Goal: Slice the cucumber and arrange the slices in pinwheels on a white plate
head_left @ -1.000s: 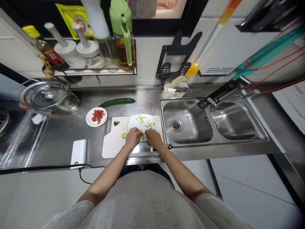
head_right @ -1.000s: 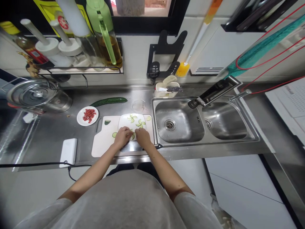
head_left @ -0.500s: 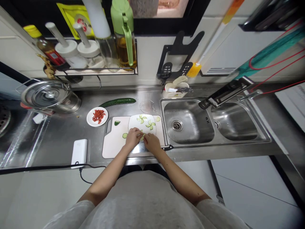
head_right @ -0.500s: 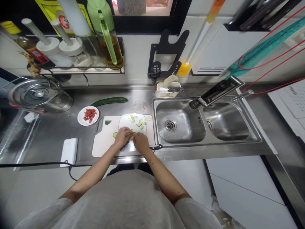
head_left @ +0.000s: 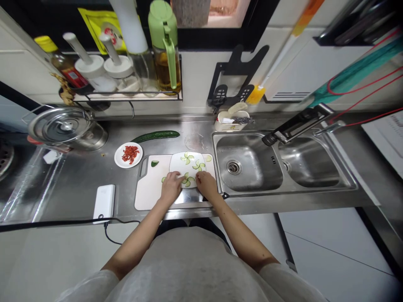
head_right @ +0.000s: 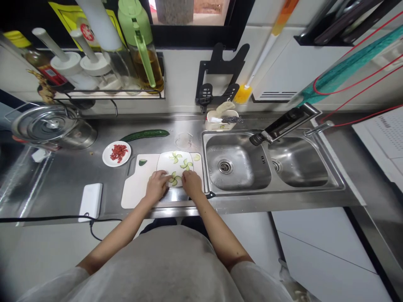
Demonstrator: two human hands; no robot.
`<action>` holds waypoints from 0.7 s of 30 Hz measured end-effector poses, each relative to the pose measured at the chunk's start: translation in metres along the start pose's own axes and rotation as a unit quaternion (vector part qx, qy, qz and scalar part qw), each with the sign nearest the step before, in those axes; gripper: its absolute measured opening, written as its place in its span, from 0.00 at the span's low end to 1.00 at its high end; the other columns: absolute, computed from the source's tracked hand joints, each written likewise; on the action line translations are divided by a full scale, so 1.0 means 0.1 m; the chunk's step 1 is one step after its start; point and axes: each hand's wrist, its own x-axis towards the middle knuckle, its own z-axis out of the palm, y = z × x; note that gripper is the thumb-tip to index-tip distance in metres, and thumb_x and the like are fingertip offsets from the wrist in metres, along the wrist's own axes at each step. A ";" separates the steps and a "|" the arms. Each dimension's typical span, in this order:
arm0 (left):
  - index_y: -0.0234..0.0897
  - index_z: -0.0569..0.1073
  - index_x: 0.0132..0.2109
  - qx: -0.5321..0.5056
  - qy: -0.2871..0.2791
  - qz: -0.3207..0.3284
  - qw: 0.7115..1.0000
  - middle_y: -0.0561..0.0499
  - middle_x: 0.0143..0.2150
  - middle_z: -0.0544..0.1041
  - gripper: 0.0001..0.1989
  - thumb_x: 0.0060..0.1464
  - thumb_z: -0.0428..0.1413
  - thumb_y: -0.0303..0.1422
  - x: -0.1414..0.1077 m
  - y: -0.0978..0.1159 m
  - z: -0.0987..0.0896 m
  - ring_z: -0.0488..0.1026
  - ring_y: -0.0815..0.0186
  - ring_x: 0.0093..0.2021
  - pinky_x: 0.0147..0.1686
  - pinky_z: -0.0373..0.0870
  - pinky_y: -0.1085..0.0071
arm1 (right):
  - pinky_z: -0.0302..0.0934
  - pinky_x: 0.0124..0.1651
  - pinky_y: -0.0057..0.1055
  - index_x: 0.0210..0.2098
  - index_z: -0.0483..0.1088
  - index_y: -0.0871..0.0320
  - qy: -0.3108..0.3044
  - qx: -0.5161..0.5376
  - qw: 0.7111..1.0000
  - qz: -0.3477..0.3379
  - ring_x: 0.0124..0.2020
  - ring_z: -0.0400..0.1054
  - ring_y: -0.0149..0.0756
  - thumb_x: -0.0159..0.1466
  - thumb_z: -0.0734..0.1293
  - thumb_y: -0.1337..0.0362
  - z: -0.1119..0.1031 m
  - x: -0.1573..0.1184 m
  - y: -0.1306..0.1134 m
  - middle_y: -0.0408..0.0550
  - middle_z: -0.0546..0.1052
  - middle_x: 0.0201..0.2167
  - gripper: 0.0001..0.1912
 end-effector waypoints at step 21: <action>0.41 0.75 0.45 0.003 0.048 -0.281 0.959 0.44 0.45 0.75 0.12 0.55 0.55 0.39 -0.26 -0.37 -0.15 0.69 0.54 0.47 0.46 0.61 0.59 | 0.58 0.38 0.30 0.40 0.72 0.59 0.129 0.161 0.978 -0.011 0.33 0.67 0.36 0.65 0.56 0.61 -0.05 -0.21 0.13 0.49 0.75 0.31 0.15</action>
